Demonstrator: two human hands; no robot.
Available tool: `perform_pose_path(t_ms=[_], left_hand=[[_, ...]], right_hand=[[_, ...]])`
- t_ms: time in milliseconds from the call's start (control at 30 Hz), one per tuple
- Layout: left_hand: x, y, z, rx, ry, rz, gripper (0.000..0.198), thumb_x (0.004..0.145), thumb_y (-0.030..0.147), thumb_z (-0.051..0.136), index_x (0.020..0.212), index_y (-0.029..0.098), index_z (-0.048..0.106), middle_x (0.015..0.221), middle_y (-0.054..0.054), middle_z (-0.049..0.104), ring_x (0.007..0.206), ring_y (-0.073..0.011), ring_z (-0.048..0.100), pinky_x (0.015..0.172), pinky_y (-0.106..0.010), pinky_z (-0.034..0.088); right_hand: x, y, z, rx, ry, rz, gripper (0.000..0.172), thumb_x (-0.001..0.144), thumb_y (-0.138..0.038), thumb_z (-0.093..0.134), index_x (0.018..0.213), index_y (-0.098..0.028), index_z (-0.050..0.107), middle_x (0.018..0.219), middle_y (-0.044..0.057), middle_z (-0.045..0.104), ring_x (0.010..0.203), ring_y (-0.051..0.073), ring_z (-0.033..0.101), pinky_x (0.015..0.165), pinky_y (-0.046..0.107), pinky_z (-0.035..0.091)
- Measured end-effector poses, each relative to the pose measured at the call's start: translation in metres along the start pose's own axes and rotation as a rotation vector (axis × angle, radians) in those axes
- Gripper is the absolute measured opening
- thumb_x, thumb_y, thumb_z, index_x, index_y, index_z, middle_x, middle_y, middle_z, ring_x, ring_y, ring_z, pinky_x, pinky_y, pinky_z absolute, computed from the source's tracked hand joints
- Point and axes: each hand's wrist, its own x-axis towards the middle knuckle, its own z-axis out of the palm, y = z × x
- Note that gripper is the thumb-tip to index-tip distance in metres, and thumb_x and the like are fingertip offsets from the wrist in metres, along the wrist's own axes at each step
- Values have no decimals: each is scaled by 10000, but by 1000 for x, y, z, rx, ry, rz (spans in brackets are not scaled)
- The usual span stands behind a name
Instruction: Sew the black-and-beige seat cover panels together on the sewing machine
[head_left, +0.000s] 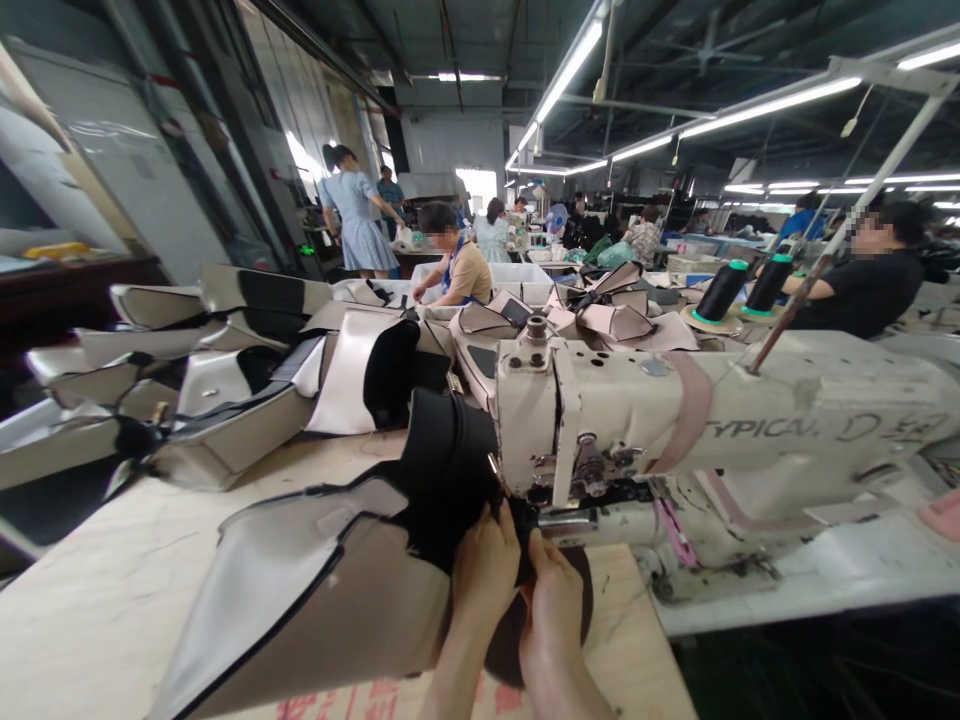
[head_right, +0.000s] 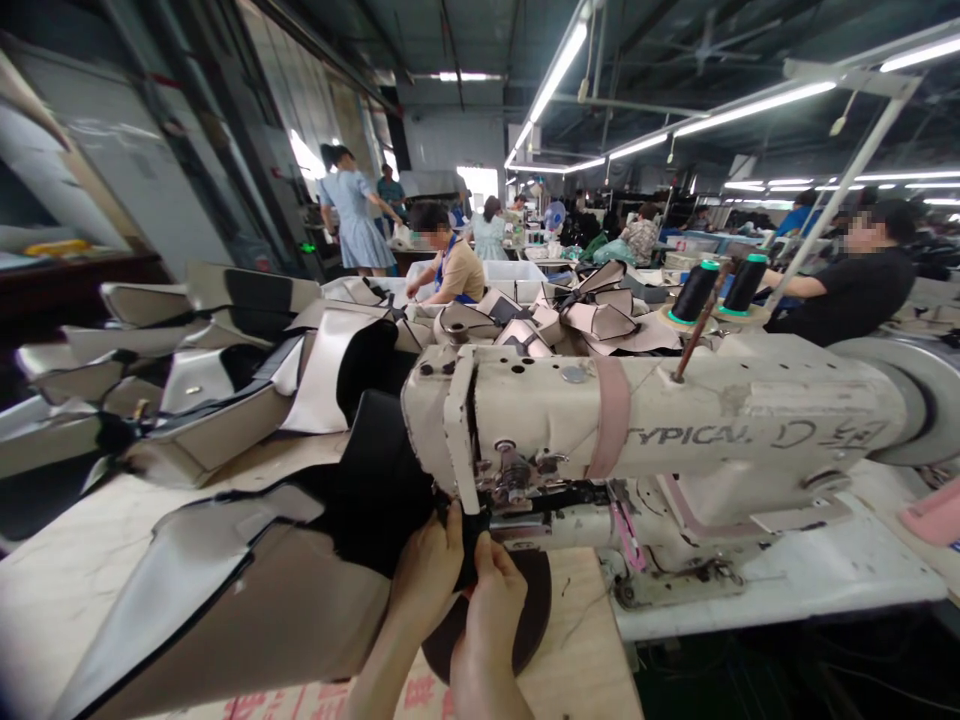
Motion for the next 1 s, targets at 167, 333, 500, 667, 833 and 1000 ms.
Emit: perform_pose_path(t_ms=[167,333,500,667,833,1000], left_hand=[[3,0,3,-24,-20,-43,460,945,279,160,1009,94,576,1005,-153,660,957,-231,625,798,-295,455],[2,3,1,-25,-26,-57,464,945,277,161,1012,82,577,1001,-165,660,942,-237,630,778,-297,453],[2,4,0,-35,-25,-72,467,947,289,164,1032,74,571,1008,-166,659,957,-239,625,786,-298,449],[2,6,2,-26,-24,-98,446,943,265,184,992,72,583,990,-166,664,927,-237,634,763,-289,450],[2,6,4,-28,-7,-116,433,948,277,189,950,94,581,949,-151,670,902,-233,641,743,-286,447],[3,6,5,-23,-19,-131,437,948,276,196,972,76,584,961,-168,669,912,-245,639,749,-296,446]], right_hand=[[1,-1,2,-16,30,-5,394,631,-463,708,785,-102,675,675,50,647,558,132,531,453,217,335],[0,-3,4,-20,39,-9,423,621,-464,708,829,-96,688,757,80,669,627,164,567,485,230,373],[0,-3,4,-38,63,-21,426,638,-455,703,851,-86,692,741,80,663,605,153,551,466,223,356],[1,-2,5,-61,101,-39,418,647,-446,703,842,-77,681,541,3,575,465,98,434,416,213,281],[0,-6,8,-65,93,-50,410,659,-450,695,830,-78,671,562,2,576,478,98,438,423,213,293],[-2,-9,6,-101,100,-58,393,668,-463,684,804,-95,666,580,-2,582,488,96,440,427,208,301]])
